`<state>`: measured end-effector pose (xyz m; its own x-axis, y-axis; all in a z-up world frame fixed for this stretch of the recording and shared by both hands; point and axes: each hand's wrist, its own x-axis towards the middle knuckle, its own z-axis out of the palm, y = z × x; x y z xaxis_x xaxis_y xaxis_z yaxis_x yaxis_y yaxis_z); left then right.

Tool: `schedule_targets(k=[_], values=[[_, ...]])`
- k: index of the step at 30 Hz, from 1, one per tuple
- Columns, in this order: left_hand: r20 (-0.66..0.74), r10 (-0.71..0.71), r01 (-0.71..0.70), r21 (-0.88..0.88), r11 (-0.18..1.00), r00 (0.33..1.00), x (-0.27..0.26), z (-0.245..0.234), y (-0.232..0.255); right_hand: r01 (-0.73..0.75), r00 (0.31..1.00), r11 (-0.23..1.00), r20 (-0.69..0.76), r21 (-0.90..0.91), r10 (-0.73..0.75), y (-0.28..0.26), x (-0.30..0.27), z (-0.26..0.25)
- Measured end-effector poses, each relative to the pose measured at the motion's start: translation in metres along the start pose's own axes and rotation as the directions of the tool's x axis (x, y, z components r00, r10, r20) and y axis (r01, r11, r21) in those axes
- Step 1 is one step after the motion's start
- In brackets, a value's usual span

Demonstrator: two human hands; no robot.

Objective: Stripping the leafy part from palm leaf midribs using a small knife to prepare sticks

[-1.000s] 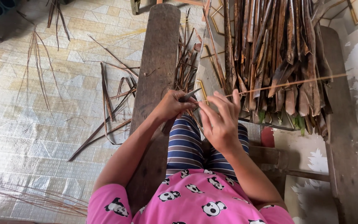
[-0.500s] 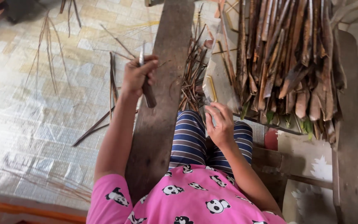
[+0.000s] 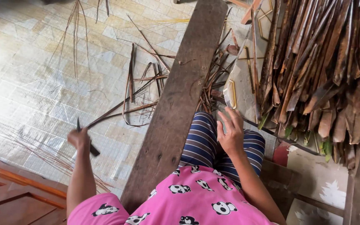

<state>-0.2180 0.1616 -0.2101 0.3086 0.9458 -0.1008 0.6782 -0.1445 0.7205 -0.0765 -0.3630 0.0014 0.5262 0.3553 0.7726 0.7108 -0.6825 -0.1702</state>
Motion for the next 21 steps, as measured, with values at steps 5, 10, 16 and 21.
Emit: schedule_targets(k=[5,10,16,21], values=[[0.008,-0.293,0.273,0.344,0.898,0.956,-0.038,-0.051,-0.075,0.000,1.000,1.000,0.018,-0.026,0.000,0.004,-0.004,0.002],[-0.121,-0.613,0.625,0.122,0.771,0.781,-0.079,-0.064,-0.109,-0.083,0.977,0.997,0.195,0.000,0.081,-0.004,-0.003,-0.008],[-0.171,-0.785,0.766,-0.176,0.619,0.595,-0.080,-0.065,-0.122,-0.101,0.973,0.995,0.207,0.002,0.099,0.000,-0.008,-0.006],[0.073,-0.800,0.786,0.153,0.600,0.596,-0.082,-0.057,-0.105,-0.092,0.980,0.993,0.183,0.080,0.077,-0.006,0.002,-0.012]])
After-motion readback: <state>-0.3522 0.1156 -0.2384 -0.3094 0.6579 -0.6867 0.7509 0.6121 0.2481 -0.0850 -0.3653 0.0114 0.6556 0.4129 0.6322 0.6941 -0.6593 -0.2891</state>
